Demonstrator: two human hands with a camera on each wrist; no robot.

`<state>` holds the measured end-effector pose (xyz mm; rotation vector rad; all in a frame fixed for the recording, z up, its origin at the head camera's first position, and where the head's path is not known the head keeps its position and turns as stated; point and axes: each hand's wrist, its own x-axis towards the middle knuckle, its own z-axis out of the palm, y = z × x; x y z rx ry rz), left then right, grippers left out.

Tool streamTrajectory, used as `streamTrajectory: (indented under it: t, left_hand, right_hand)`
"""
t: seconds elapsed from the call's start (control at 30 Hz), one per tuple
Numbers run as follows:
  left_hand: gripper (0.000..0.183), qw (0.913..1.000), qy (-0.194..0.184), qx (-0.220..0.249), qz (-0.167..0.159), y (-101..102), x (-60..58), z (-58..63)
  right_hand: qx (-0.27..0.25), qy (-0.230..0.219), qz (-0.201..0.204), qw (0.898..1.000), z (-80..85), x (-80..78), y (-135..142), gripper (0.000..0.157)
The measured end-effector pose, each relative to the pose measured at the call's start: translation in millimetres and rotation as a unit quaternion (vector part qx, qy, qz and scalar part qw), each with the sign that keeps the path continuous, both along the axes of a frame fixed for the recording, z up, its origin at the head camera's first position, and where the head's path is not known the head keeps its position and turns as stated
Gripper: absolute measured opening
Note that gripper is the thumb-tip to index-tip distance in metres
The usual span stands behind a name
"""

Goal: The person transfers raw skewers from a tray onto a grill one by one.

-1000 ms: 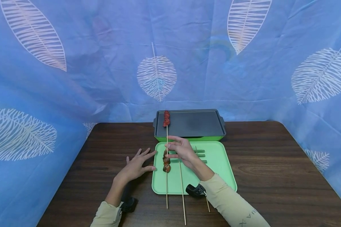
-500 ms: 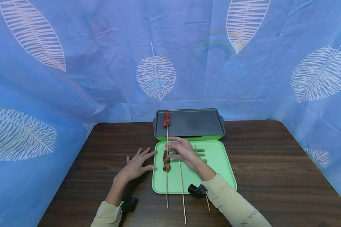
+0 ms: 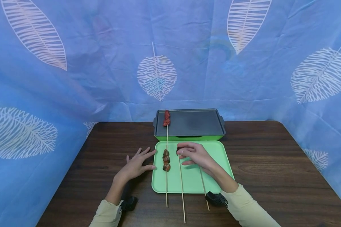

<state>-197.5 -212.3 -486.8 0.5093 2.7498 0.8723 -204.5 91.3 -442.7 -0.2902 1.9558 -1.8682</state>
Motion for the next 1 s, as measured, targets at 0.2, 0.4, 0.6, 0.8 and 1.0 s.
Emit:
streamTrajectory:
  t: [0.2,0.4,0.6,0.8,1.0]
  left_hand:
    - [0.072,1.0,0.0,0.001,-0.002,-0.2,0.2,-0.3]
    - [0.073,1.0,0.003,0.0,0.001,-0.6,0.4,-0.2]
    - [0.073,1.0,-0.006,0.001,0.004,0.3,1.1,-0.2]
    - [0.072,0.9999,-0.008,0.0,0.01,1.3,2.4,1.3]
    - [0.072,1.0,-0.005,0.004,0.007,1.9,2.5,3.8]
  right_hand:
    - [0.037,0.041,-0.004,0.999,3.9,19.9,21.4,0.041]
    - [0.061,0.054,-0.01,0.997,-3.8,38.1,45.0,0.046]
    - [0.108,0.075,-0.018,0.991,-14.1,53.6,63.4,0.044]
    - [0.163,0.097,-0.035,0.981,-22.8,68.5,71.0,0.041]
    - [0.161,0.098,-0.037,0.981,-28.2,77.0,70.9,0.043]
